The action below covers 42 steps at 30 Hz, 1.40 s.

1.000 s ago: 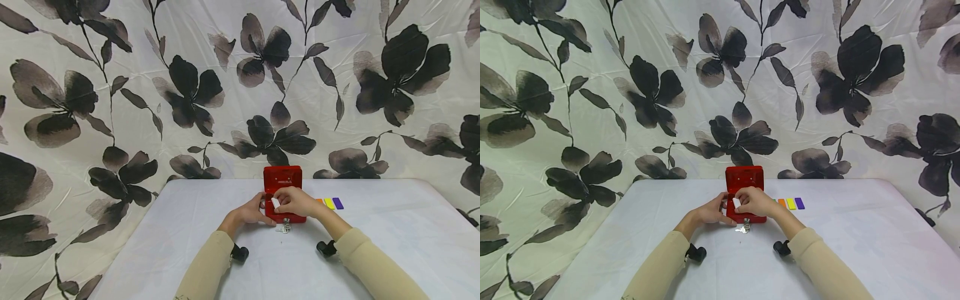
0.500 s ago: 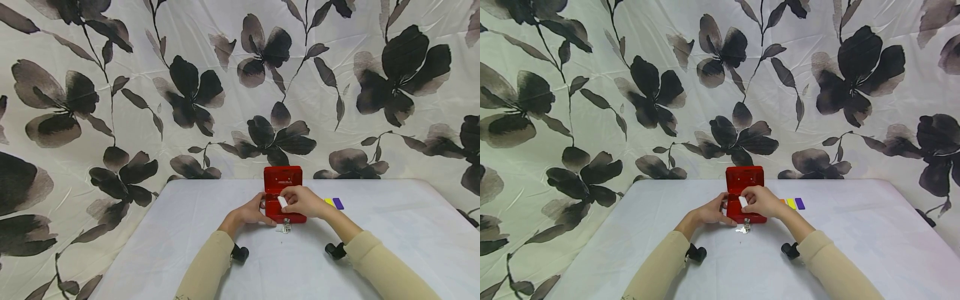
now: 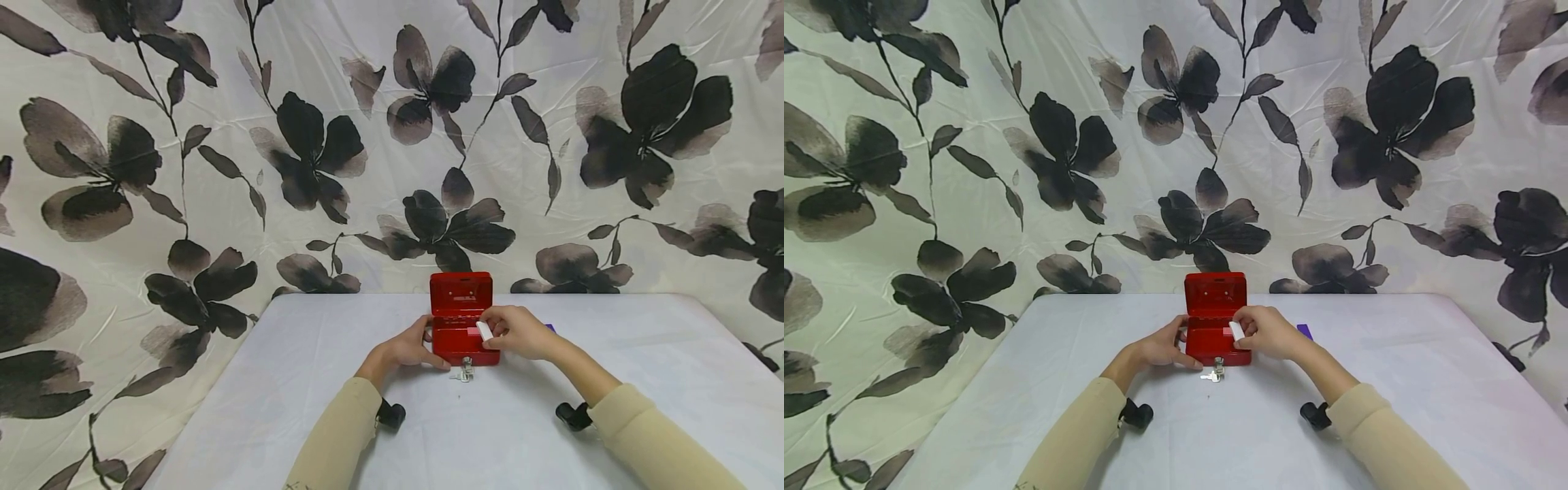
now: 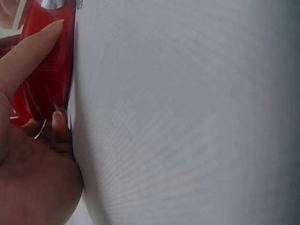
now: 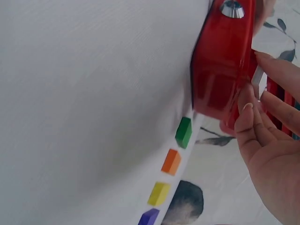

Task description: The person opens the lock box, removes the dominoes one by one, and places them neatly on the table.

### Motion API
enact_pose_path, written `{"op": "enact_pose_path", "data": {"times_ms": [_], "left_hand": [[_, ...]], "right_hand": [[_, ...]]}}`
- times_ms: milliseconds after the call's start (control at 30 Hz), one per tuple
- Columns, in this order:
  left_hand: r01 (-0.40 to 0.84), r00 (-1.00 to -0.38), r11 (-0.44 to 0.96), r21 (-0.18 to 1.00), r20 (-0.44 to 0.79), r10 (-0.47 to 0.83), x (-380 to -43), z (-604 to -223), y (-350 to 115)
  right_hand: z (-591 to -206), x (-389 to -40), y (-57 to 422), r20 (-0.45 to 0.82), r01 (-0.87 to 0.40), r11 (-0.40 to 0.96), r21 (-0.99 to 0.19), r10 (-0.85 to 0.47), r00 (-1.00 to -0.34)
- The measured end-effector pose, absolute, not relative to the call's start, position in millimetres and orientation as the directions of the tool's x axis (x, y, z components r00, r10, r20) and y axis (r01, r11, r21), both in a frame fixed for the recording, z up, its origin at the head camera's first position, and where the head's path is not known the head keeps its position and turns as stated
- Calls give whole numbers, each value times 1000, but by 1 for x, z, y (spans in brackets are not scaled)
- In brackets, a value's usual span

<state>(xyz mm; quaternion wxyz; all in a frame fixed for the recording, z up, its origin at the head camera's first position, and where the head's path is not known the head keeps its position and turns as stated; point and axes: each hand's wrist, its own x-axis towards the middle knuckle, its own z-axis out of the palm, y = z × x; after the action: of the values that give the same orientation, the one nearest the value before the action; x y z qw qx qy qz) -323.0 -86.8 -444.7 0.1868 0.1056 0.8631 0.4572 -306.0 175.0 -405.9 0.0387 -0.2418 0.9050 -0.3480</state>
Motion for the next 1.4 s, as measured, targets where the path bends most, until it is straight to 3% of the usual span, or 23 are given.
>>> {"op": "enact_pose_path", "data": {"times_ms": [467,1400], "left_hand": [[13,-906,535,845,-216,363,-324,-445,-88],[11,-905,540,841,-222,364,-324,-445,-87]], "right_hand": [[-406,-303,214,113,-412,651,-637,-450,-886],[-404,-299,282,171,-442,746,-498,-415,-894]]}}
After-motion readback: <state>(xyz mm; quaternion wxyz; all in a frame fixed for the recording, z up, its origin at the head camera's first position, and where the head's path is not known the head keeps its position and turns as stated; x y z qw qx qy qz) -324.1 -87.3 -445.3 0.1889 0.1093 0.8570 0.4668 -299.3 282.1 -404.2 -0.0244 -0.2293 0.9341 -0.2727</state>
